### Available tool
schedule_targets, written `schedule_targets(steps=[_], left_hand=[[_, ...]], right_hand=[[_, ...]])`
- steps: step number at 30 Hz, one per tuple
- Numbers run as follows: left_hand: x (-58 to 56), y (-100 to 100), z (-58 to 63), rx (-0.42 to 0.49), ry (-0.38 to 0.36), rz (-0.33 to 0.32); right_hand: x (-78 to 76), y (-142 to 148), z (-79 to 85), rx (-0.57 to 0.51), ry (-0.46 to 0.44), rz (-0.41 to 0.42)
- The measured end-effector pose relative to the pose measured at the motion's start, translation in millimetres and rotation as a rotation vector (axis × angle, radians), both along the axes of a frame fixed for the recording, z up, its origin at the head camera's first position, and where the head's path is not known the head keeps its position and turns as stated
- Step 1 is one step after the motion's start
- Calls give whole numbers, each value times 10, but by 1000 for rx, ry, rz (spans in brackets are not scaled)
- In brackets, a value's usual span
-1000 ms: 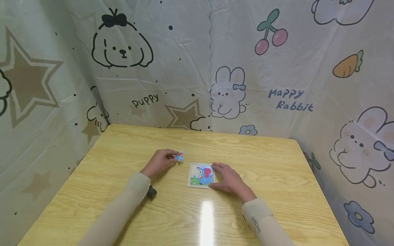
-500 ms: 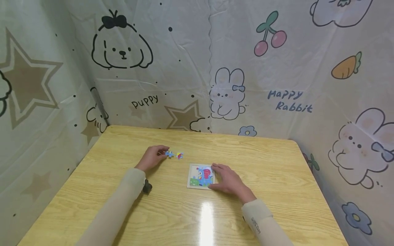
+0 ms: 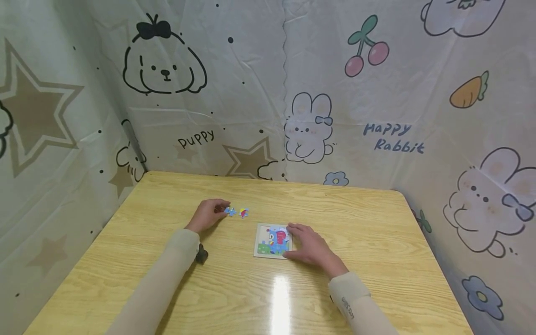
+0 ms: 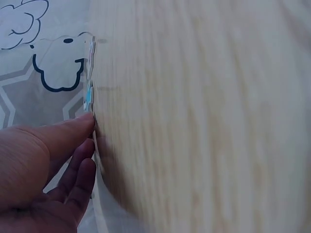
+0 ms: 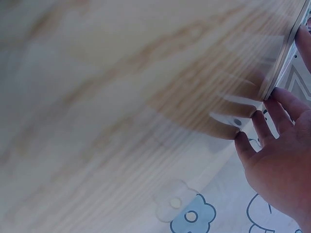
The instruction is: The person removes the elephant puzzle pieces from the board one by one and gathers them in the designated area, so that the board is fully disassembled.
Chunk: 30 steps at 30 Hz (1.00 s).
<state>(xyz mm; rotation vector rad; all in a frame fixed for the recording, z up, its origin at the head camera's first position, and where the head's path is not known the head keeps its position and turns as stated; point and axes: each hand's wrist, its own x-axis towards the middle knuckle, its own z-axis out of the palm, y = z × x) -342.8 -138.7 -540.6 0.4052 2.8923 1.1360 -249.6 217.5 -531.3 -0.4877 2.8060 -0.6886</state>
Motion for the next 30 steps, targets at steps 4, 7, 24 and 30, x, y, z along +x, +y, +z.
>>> schedule_targets(steps=[4, 7, 24, 30], left_hand=[[6, 5, -11, 4, 6, 11], [9, 3, -22, 1, 6, 19], [82, 2, 16, 6, -6, 16], [278, 163, 116, 56, 9, -25]], right_hand=[[2, 5, -5, -1, 2, 4], [2, 7, -13, -3, 2, 8], [0, 11, -3, -3, 1, 6], [-10, 14, -9, 1, 4, 8]])
